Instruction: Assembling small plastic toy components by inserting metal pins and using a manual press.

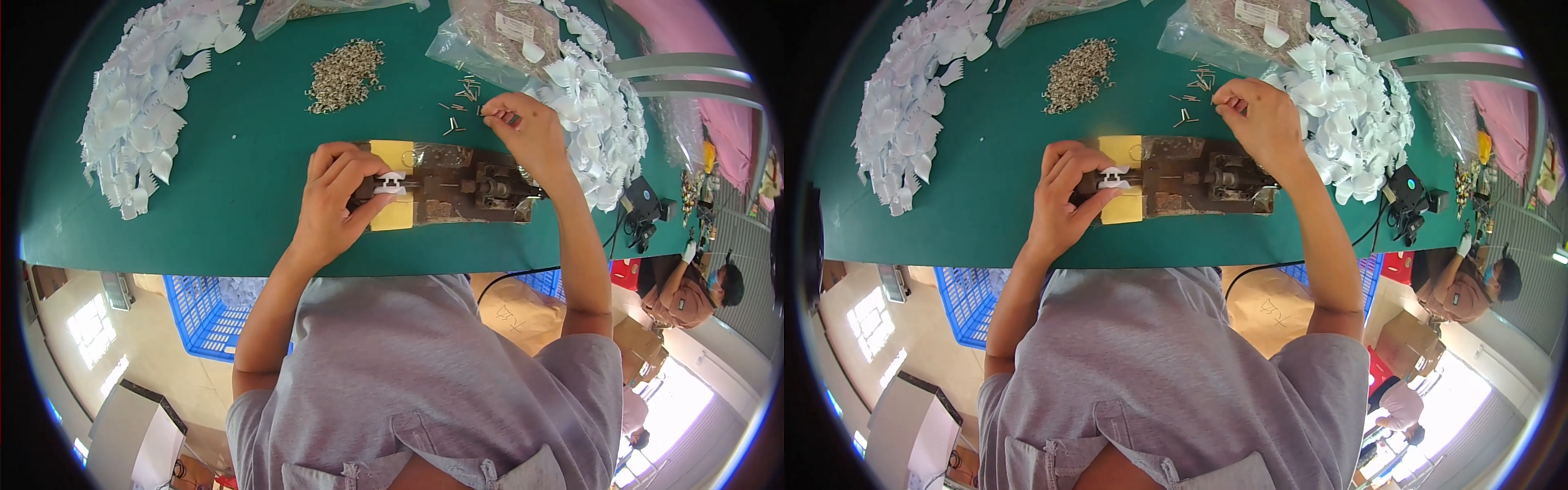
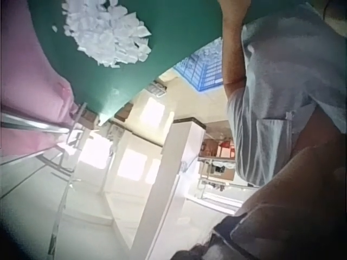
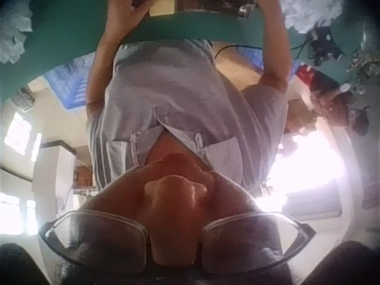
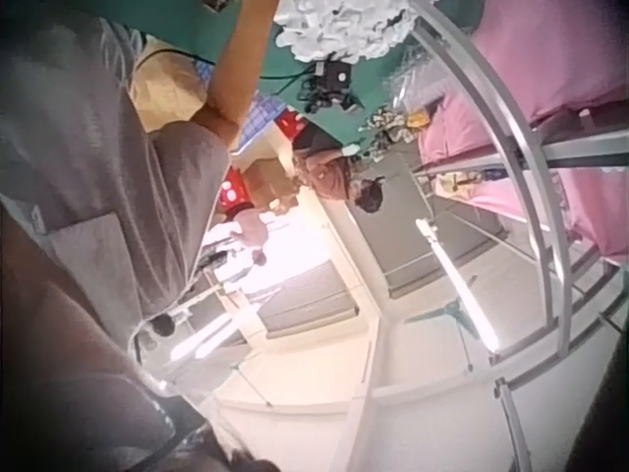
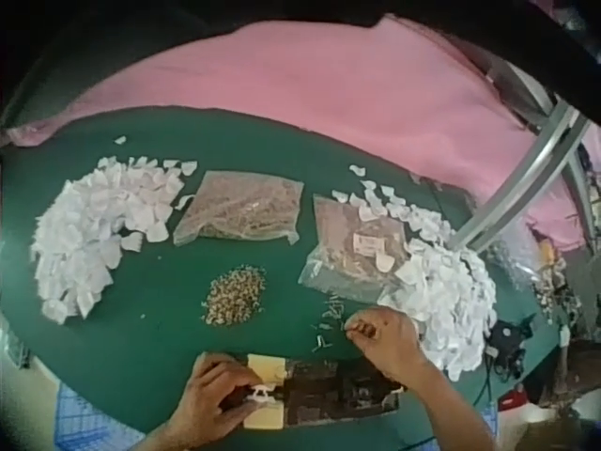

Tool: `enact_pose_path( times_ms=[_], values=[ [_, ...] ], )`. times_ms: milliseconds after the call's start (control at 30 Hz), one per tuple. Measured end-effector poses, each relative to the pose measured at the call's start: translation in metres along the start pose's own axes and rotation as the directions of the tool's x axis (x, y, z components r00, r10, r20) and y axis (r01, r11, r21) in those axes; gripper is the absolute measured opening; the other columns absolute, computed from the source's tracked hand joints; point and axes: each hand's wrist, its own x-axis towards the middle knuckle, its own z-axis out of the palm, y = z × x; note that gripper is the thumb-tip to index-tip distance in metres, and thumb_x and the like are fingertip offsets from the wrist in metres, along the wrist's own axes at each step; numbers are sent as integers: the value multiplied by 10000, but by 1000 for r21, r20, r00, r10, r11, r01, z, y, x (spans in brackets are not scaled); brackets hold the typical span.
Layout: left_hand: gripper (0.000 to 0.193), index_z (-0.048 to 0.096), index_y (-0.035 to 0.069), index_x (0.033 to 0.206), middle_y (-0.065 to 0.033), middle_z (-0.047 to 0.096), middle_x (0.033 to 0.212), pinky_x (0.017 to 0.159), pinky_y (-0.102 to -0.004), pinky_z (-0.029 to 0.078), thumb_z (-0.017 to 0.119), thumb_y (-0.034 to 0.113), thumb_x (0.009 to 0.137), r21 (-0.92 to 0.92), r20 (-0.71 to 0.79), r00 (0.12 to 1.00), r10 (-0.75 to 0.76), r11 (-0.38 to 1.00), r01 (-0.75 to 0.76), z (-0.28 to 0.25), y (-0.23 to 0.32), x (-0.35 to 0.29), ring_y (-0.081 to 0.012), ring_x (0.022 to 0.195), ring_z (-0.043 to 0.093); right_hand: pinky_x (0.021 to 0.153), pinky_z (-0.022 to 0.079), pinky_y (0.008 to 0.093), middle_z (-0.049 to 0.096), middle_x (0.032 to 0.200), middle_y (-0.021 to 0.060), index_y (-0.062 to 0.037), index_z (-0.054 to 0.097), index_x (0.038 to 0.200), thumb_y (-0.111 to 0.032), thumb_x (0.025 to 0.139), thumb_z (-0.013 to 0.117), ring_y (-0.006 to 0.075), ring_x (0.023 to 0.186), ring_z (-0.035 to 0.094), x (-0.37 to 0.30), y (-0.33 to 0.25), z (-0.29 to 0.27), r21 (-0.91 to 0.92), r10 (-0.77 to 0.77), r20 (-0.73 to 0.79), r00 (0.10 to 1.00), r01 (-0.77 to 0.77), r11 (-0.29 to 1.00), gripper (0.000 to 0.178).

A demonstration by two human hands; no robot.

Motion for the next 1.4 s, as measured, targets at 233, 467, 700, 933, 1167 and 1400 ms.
enact_pose_path(
  times_ms=[233, 467, 700, 933, 1167, 1400],
  values=[
    [365, 684, 66, 1054, -47, 697, 1049, 935, -407, 478, 839, 19, 726, -1, 22, 1000, -21, 1000, 21, -1, 1, 0, -308, 1099, 573, 739, 544, 435, 675, 836, 73, -64, 698, 914, -161, 881, 740, 287, 816, 686, 13, 19, -1, -226, -138, 140, 981, 167, 960, 112],
    [329, 687, 80, 1049, -37, 699, 1049, 935, -395, 472, 853, 69, 765, -14, 0, 1000, -17, 1000, 17, 1, 0, -1, -302, 1098, 565, 716, 557, 316, 660, 882, 74, -28, 657, 976, -27, 904, 727, 180, 758, 665, -21, -66, -3, 260, -218, 105, 970, 185, 948, 101],
    [316, 697, 113, 1042, -33, 686, 1038, 937, -425, 448, 854, 112, 768, -14, -28, 999, -23, 1000, 23, 4, -2, -1, -277, 1068, 578, 821, 502, 371, 696, 834, -4, -107, 706, 968, -34, 808, 794, 213, 860, 628, -40, -95, 23, 151, -449, -1, 893, 444, 883, 197],
    [323, 699, 121, 1046, -30, 681, 1030, 938, -423, 443, 857, 117, 765, -29, -44, 999, -16, 999, 15, 4, -3, -1, -270, 1060, 582, 804, 512, 364, 711, 823, 13, -93, 717, 975, -29, 817, 791, 210, 846, 630, -44, -98, 26, 111, -428, 13, 904, 424, 899, 186],
    [337, 698, 117, 1043, -31, 679, 1025, 928, -426, 442, 869, 146, 754, -11, -46, 999, 1, 1000, -2, 2, -4, -1, -273, 1057, 583, 763, 534, 280, 719, 892, 63, -40, 749, 1023, -34, 900, 772, 142, 791, 655, -16, -81, 12, 154, -214, -40, 976, 217, 964, 125],
    [336, 697, 79, 1045, -54, 701, 1027, 886, -407, 495, 874, 91, 759, -4, -26, 1000, 4, 1000, -4, 0, -2, -2, -295, 1053, 592, 746, 576, 375, 744, 913, 70, -83, 726, 987, -158, 909, 735, 239, 832, 730, 57, -66, 62, 120, -213, 155, 965, 196, 973, 108]
  ],
)
